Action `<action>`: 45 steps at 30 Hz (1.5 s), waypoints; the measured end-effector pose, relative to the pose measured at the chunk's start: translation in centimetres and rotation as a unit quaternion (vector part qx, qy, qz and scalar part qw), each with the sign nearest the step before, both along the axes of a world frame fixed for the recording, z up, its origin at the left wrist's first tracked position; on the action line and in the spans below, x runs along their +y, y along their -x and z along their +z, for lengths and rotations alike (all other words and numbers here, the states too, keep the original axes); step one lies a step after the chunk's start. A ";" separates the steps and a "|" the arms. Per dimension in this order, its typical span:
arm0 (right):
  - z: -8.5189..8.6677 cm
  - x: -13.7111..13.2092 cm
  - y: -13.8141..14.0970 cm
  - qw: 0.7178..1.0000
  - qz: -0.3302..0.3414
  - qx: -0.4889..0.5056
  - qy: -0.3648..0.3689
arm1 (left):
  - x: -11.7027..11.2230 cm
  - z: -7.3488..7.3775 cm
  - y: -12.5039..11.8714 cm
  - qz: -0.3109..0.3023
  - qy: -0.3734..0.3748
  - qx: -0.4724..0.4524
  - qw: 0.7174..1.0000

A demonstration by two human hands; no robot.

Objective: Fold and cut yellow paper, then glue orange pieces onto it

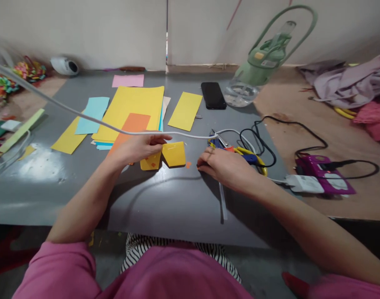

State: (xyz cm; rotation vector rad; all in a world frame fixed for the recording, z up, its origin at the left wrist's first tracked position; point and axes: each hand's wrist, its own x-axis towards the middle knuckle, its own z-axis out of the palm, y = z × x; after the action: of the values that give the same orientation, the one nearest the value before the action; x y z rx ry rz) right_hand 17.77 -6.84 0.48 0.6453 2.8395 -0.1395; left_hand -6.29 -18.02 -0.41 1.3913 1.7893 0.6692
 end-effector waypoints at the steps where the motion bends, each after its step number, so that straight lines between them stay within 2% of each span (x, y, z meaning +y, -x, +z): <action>1: 0.2 -0.1 0.1 1.000 -0.002 -0.012 -0.003 | 0.0 0.1 -0.1 0.000 -0.002 0.006 1.000; 5: 0.7 -0.2 0.5 1.000 0.003 -0.030 0.000 | -0.1 0.3 -0.2 -0.008 0.002 0.026 1.000; 9: 0.7 -0.4 0.8 1.000 0.011 -0.021 0.002 | -0.1 -0.1 0.0 -0.014 -0.006 0.010 1.000; 16: 2.1 -0.3 1.5 0.998 -0.047 0.036 0.035 | 0.1 -0.1 -0.1 -0.024 -0.025 -0.012 0.999; 20: 2.3 0.4 1.4 0.998 -0.048 0.015 0.047 | 0.1 0.1 -0.3 -0.026 -0.029 -0.002 0.999; 29: 1.7 -0.1 1.5 0.996 -0.010 -0.082 -0.019 | -0.1 1.1 -0.7 -0.019 0.002 0.036 0.999; 33: 1.6 -0.1 1.6 0.996 0.024 -0.087 -0.013 | -0.1 0.9 -0.5 -0.030 -0.009 0.028 0.999; 36: 1.7 -0.1 1.5 0.996 0.040 -0.073 -0.004 | -0.1 0.6 -0.4 -0.034 -0.017 0.025 0.999; 39: 2.2 -0.3 1.7 0.998 0.001 -0.052 0.020 | 0.0 0.2 -0.3 -0.041 -0.021 0.013 0.999; 42: 2.8 -0.7 2.4 0.997 -0.040 0.030 0.065 | 0.1 0.1 -0.4 -0.048 -0.028 0.000 0.998; 45: 3.1 -1.2 3.7 0.988 -0.029 0.123 0.092 | 0.1 0.2 -0.4 -0.047 -0.021 -0.010 0.999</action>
State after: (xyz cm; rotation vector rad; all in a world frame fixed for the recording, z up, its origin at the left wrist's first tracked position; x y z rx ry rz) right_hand 14.03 -8.03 3.55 0.7141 2.9913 -0.5189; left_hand -5.89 -17.89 -0.23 1.4813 1.6920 0.6710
